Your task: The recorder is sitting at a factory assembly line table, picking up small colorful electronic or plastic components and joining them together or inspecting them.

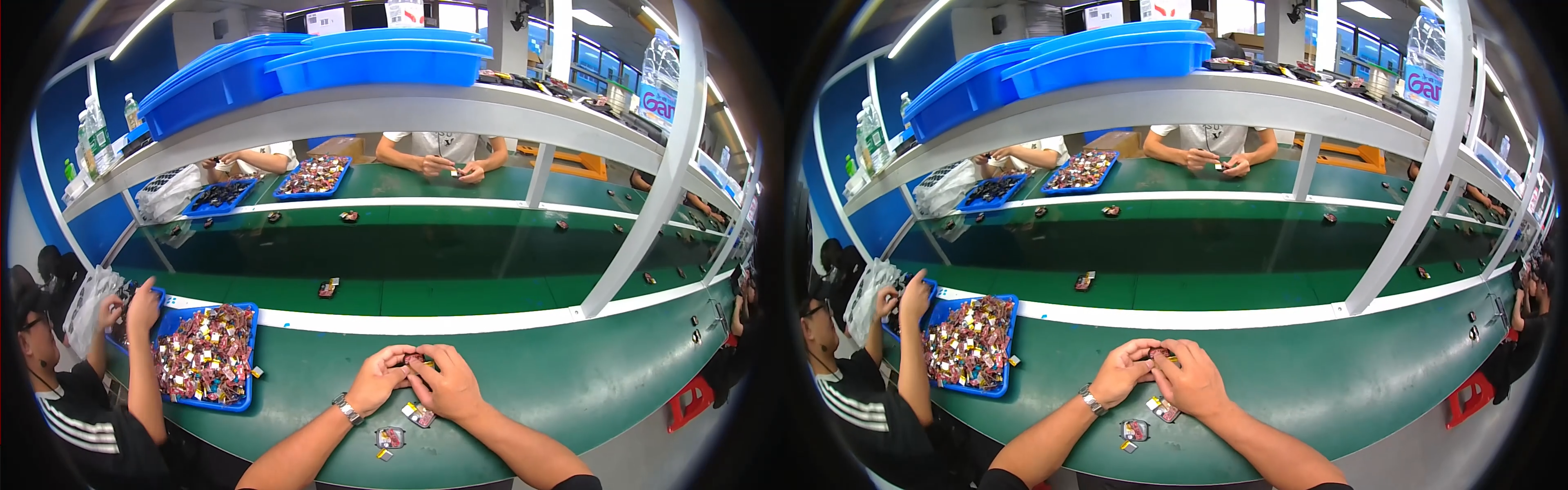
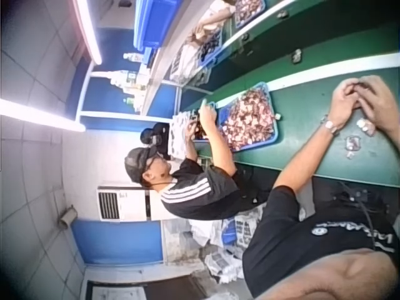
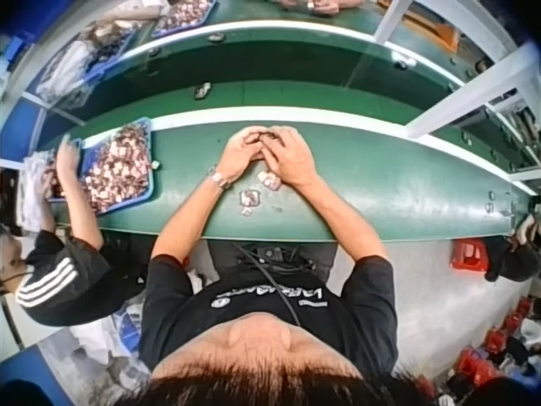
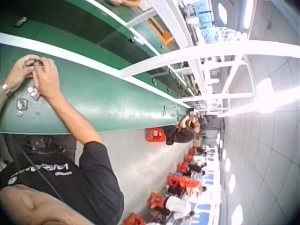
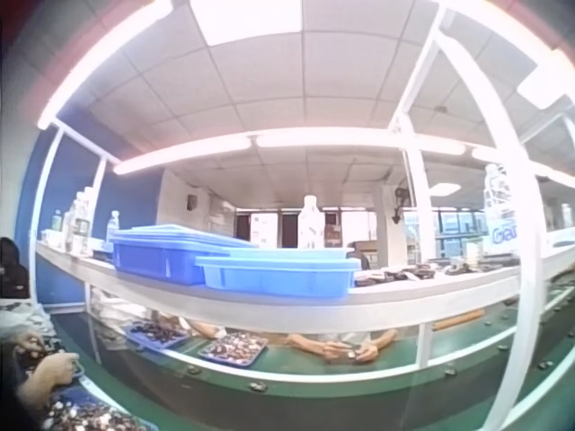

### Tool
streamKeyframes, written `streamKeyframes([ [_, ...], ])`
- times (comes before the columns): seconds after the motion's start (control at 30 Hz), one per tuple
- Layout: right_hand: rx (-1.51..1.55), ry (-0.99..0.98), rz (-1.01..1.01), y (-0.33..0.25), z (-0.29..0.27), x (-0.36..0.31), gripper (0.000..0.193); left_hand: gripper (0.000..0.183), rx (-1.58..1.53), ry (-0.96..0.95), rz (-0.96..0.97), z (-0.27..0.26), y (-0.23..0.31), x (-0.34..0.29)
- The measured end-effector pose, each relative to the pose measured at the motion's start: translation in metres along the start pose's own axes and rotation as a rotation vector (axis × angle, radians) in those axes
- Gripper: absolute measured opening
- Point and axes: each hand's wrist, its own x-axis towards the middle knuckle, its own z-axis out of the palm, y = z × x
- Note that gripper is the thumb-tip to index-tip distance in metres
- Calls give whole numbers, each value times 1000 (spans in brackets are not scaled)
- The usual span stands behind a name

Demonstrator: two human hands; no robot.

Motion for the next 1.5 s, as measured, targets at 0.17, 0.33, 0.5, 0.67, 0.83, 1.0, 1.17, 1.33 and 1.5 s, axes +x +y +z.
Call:
streamKeyframes([
  [0.17,189,-158,97,8,-3,-5,33,39,-27,-62,37,0,0,2],
  [0.33,215,-138,80,4,2,7,40,42,-69,-61,39,-8,0,3],
  [0.5,207,-74,136,40,20,18,39,47,-179,-4,138,-3,-3,7],
  [0.67,98,20,522,118,46,50,36,28,122,200,318,-17,-10,16],
  [0.83,-59,-72,652,131,58,55,43,16,199,359,343,-24,-1,15],
  [1.0,-8,-150,407,69,81,80,53,6,402,555,590,-22,1,14],
  [1.17,4,-348,468,22,148,120,78,12,347,659,674,-32,3,12],
  [1.33,-209,-271,496,4,190,145,73,13,316,727,665,-34,6,20],
  [1.5,203,-151,584,33,176,132,58,12,313,748,666,-38,3,24],
])
